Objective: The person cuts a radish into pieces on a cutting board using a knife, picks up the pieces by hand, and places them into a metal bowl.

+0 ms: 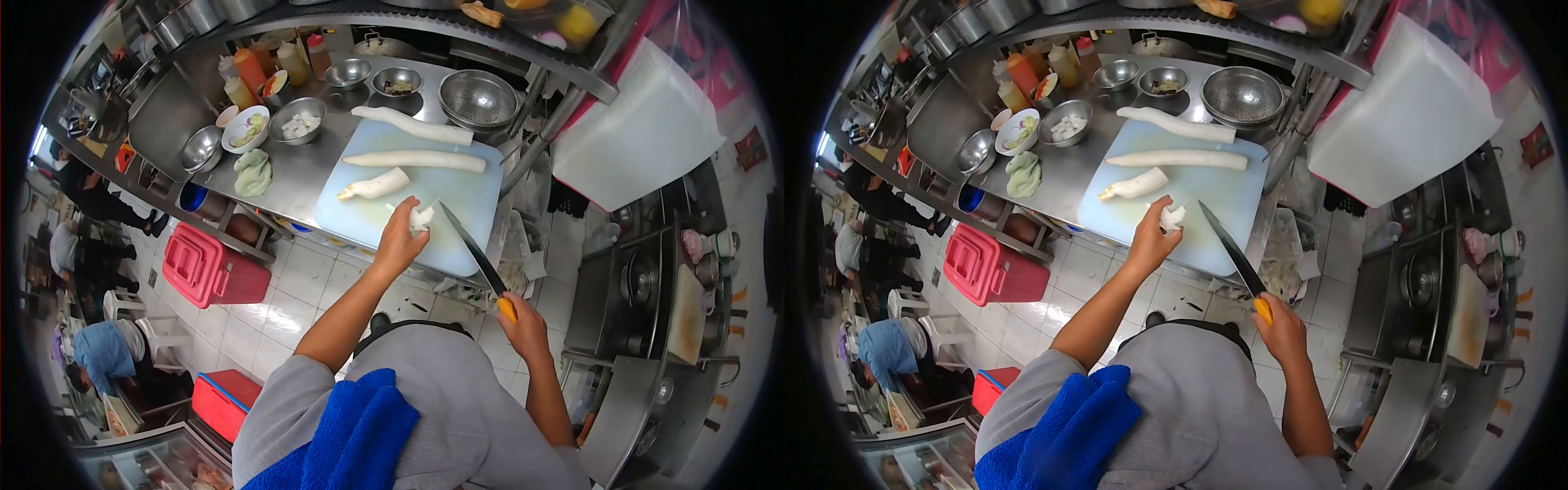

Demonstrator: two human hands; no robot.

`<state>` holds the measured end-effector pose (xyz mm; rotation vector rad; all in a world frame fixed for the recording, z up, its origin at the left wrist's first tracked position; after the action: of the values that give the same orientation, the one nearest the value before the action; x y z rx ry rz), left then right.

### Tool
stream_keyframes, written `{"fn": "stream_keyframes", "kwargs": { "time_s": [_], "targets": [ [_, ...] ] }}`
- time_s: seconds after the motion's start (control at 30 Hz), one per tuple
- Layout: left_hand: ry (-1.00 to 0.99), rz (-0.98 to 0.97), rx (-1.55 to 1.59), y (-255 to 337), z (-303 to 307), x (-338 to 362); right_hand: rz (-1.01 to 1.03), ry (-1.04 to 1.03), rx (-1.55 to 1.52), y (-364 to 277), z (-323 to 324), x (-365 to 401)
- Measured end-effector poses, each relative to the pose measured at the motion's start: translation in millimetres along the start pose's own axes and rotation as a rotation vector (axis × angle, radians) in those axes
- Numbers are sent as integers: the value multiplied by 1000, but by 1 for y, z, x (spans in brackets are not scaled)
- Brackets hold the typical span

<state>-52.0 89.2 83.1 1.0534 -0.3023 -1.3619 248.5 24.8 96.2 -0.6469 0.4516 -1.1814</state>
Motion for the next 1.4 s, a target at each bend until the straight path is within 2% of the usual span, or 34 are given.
{"fn": "stream_keyframes", "kwargs": {
  "time_s": [0.07, 0.13, 0.17, 0.23, 0.27, 0.33, 0.43, 0.57, 0.63, 0.87, 0.93, 1.07, 1.17, 1.2, 1.23, 1.3, 1.33, 1.4],
  "targets": [
    [46, -72, -4, 8, 2, 3, 15, -18, -2, -1, -1, -8],
    [49, -35, 64, 14, 6, 4, -249, -132, -218, 20, -9, -8],
    [44, -33, 63, 13, 6, 5, -254, -134, -220, 18, -5, -8],
    [-81, 25, -42, 2, -5, 6, -472, -216, -482, 30, -10, 2],
    [-88, 29, -42, -3, -6, 4, -479, -217, -484, 34, -11, 4],
    [-166, -125, -163, -2, -19, 3, -432, -181, -561, 40, -12, 6],
    [-172, -191, -261, -7, -25, 6, -413, -132, -515, 46, -15, 7],
    [-182, -161, -202, 4, -19, 20, -425, -171, -502, 38, -19, 14],
    [-141, -293, -225, 17, -14, 30, -411, -197, -518, 36, -25, 17],
    [-75, -290, -242, 26, -11, 34, -430, -253, -503, 40, -36, 24],
    [-28, -444, -304, 41, -11, 38, -424, -265, -482, 38, -35, 24],
    [-81, -440, -218, 46, -8, 45, -415, -278, -483, 47, -42, 25],
    [-36, -281, -189, 24, 17, 41, -407, -246, -607, 59, -51, 27],
    [-42, -274, -191, 19, 21, 37, -480, -275, -564, 68, -56, 30],
    [-126, -278, -203, 14, 16, 33, -550, -304, -519, 74, -59, 31],
    [-262, -289, -197, 6, 5, 27, -561, -331, -545, 60, -57, 29],
    [-262, -284, -200, 2, 4, 26, -574, -351, -574, 52, -58, 28],
    [-403, -333, -308, 1, -15, 30, -560, -377, -609, 41, -64, 25]
  ]
}}
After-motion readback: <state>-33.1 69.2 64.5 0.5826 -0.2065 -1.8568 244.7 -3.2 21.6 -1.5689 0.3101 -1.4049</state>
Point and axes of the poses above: each hand's wrist, its own x-axis away from the middle knuckle, its own z-axis out of the back of the hand, y = z × x, the point moved 10 cm from there along -x, towards the middle knuckle, and after that the axes turned 5 degrees about -x, right-handed, at the moved point
